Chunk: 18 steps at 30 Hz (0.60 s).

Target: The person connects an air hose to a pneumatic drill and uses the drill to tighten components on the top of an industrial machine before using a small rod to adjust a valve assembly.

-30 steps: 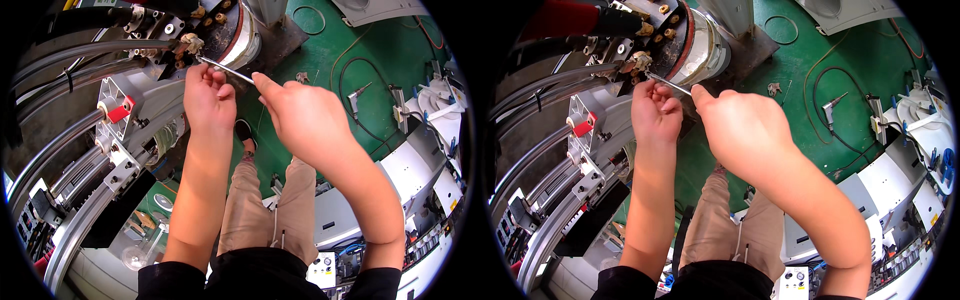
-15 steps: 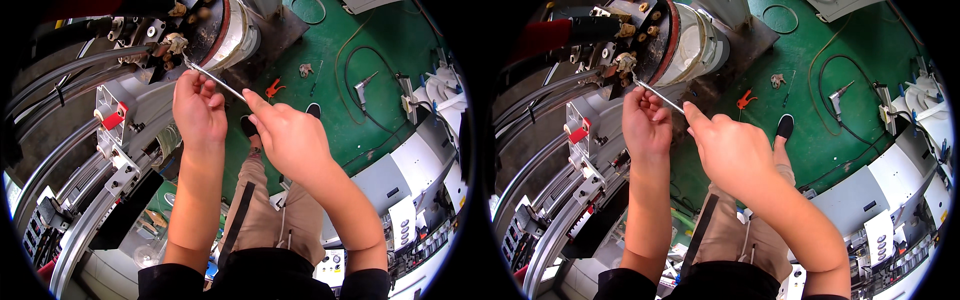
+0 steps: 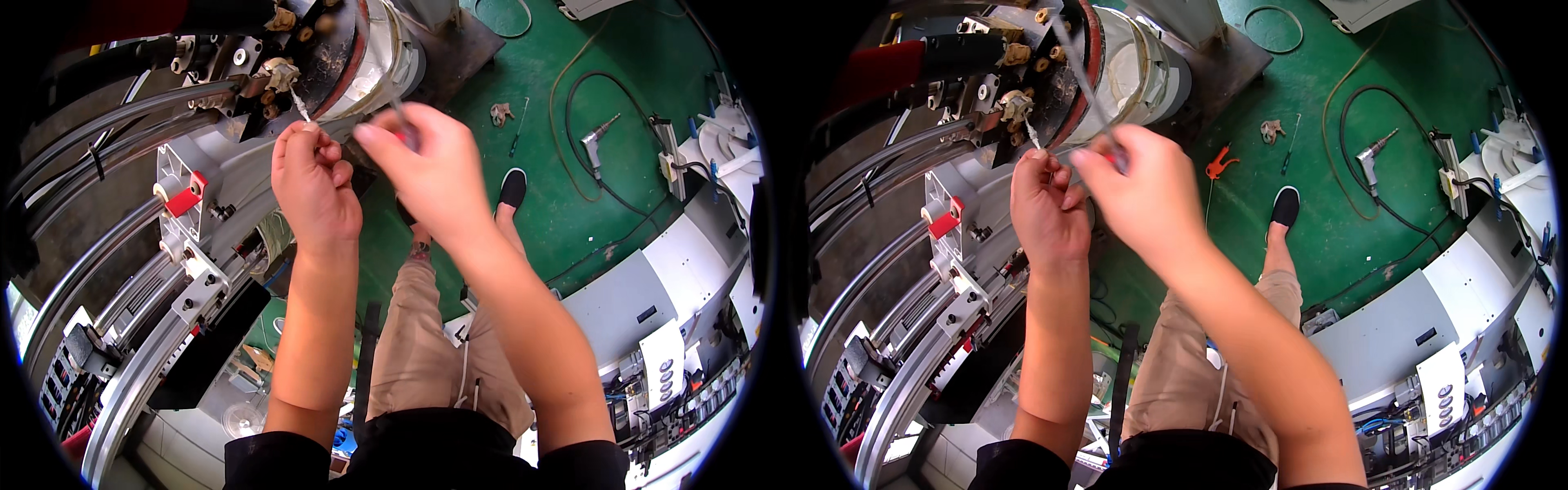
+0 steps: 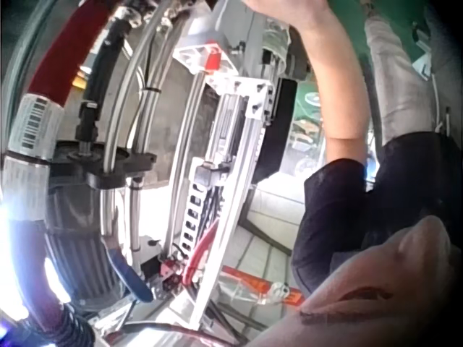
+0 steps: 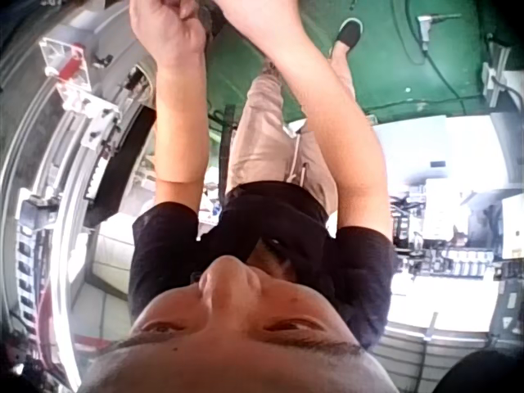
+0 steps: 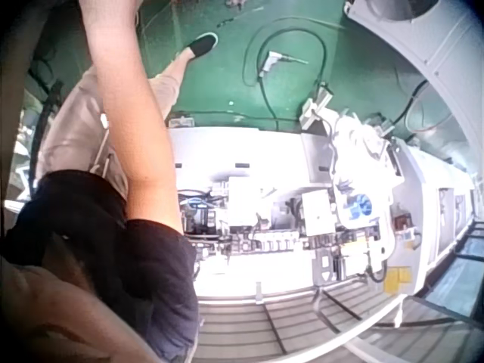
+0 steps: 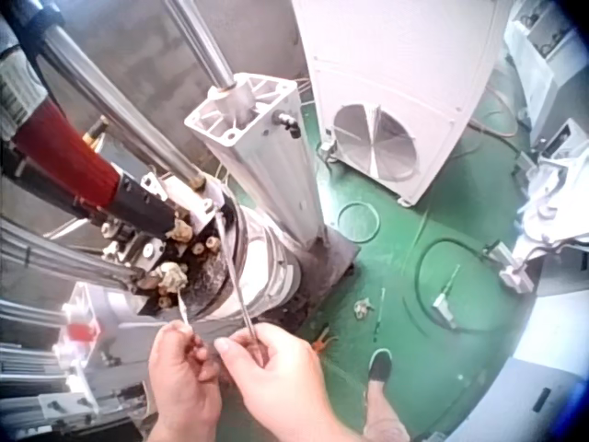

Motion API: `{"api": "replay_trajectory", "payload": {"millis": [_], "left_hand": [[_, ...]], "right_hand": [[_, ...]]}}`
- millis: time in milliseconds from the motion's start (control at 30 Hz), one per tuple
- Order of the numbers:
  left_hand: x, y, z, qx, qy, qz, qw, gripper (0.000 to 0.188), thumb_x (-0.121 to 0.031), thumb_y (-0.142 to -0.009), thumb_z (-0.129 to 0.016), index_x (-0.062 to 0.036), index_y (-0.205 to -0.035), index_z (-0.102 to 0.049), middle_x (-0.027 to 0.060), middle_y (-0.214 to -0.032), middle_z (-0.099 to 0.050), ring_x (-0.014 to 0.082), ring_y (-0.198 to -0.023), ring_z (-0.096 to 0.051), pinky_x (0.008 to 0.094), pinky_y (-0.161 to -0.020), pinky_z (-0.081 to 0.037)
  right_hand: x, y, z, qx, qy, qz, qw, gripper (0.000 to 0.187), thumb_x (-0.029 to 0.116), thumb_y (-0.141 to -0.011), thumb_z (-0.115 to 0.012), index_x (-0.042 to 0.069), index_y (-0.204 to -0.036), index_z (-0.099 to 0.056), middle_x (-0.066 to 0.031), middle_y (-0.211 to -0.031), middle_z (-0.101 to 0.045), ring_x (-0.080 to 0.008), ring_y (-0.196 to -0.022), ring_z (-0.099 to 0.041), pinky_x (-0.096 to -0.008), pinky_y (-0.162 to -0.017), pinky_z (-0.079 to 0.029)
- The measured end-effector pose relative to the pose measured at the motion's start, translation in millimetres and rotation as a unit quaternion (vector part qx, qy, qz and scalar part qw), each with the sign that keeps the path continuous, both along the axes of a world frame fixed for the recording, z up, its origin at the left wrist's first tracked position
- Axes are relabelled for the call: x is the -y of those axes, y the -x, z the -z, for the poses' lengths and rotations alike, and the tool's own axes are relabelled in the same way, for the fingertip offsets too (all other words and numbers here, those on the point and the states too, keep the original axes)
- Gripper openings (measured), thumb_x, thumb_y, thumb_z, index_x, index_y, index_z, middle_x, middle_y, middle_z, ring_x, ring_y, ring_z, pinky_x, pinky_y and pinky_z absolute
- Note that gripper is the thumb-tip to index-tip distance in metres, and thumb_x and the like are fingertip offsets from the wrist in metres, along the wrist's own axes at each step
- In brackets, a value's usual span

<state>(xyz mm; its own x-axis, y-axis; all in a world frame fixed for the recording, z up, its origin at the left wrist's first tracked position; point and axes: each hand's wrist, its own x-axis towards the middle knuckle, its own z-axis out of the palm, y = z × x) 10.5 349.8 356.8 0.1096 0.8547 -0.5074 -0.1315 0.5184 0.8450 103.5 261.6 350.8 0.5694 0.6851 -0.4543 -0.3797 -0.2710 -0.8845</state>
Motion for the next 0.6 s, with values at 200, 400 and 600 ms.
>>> {"api": "replay_trajectory", "payload": {"millis": [200, 400, 600], "left_hand": [[2.4, 3.1, 12.9, 0.038, -0.061, 0.026, 0.997, 0.008, -0.009, -0.098, -0.059, -0.0035, -0.095, -0.054, -0.0007, -0.073, -0.058, 0.003, -0.058, -0.049, 0.0174, -0.048, -0.036], [0.7, 10.0, 9.0, -0.021, -0.113, 0.079, 0.99, 0.009, -0.01, -0.097, -0.061, -0.0022, -0.1, -0.058, 0.0005, -0.08, -0.063, 0.0031, -0.063, -0.053, 0.0176, -0.054, -0.038], [-13.3, 13.9, -19.6, -0.077, -0.037, 0.131, 0.988, 0.016, -0.017, -0.099, -0.061, -0.0026, -0.105, -0.063, 0.0008, -0.088, -0.066, 0.0045, -0.069, -0.058, 0.0177, -0.053, -0.038]], "right_hand": [[-68.8, 4.8, -6.1, 0.106, 0.049, -0.008, 0.993, 0.027, 0.029, -0.081, -0.074, 0.002, -0.084, -0.071, -0.0157, -0.072, -0.07, -0.0317, -0.07, -0.069, -0.0416, -0.065, -0.054], [-81.1, 13.2, 16.9, -0.017, -0.022, 0.021, 0.999, 0.02, 0.018, -0.082, -0.074, -0.002, -0.082, -0.07, -0.0075, -0.063, -0.066, -0.0126, -0.055, -0.061, -0.0291, -0.049, -0.048], [-76.0, 16.2, 13.1, -0.097, -0.051, 0.066, 0.992, 0.017, 0.011, -0.08, -0.064, -0.005, -0.082, -0.07, -0.0153, -0.065, -0.068, -0.0238, -0.055, -0.068, -0.0343, -0.052, -0.054]]}}
